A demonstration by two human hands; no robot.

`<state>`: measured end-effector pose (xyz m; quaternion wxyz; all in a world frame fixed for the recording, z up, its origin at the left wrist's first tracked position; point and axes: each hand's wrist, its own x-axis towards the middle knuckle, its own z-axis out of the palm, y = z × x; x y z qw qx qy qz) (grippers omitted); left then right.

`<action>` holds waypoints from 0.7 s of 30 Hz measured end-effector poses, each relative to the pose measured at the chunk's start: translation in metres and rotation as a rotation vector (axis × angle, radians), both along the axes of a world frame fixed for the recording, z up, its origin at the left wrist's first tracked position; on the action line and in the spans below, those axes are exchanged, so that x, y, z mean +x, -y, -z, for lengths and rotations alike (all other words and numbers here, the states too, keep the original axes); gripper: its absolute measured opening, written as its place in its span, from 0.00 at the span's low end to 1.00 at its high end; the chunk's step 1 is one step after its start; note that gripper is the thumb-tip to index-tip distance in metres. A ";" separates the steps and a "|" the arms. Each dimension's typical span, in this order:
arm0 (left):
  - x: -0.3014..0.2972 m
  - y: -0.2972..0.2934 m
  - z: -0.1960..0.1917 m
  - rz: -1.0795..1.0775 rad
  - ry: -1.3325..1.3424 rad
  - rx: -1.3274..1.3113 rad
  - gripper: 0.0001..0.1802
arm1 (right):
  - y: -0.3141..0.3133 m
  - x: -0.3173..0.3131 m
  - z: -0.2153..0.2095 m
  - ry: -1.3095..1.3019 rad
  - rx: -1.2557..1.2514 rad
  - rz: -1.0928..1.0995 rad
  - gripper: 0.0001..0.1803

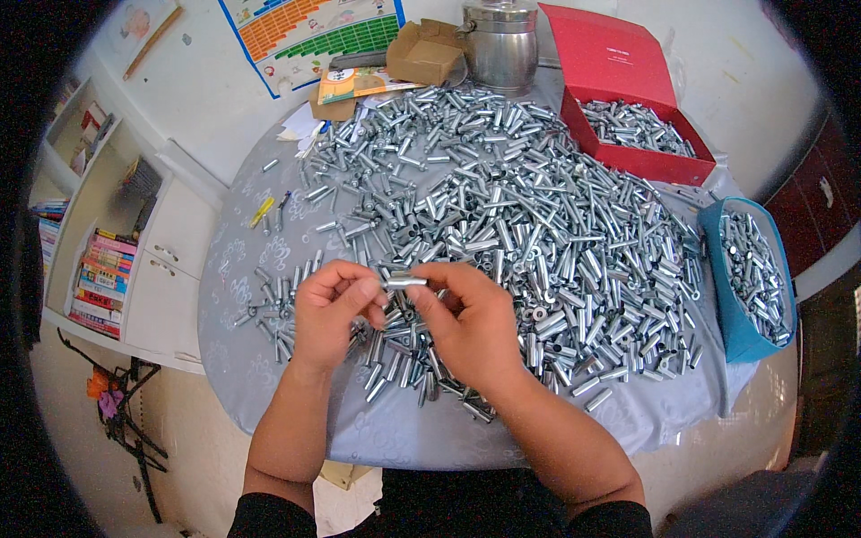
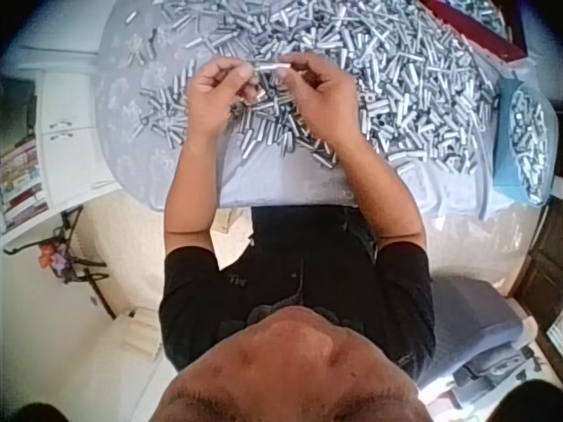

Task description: The person sits at a table covered with a large pile of small silver metal pins and sleeves. They repeatedly pick up a pin and a sleeve, insert the pin into the sleeve, and place the assembled unit back onto the table. The process is repetitive and involves handling the metal components one by one.

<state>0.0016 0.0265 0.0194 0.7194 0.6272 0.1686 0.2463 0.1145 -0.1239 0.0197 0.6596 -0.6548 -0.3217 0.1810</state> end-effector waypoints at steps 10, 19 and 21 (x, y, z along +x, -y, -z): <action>0.002 0.003 -0.002 -0.036 -0.002 0.061 0.04 | -0.002 0.004 0.000 0.116 0.046 0.080 0.12; -0.006 -0.006 -0.009 -0.122 -0.089 0.159 0.07 | -0.001 0.005 -0.006 -0.305 0.051 0.007 0.06; -0.013 -0.016 -0.013 -0.097 -0.175 0.277 0.06 | 0.000 0.011 -0.007 -0.390 0.052 0.023 0.06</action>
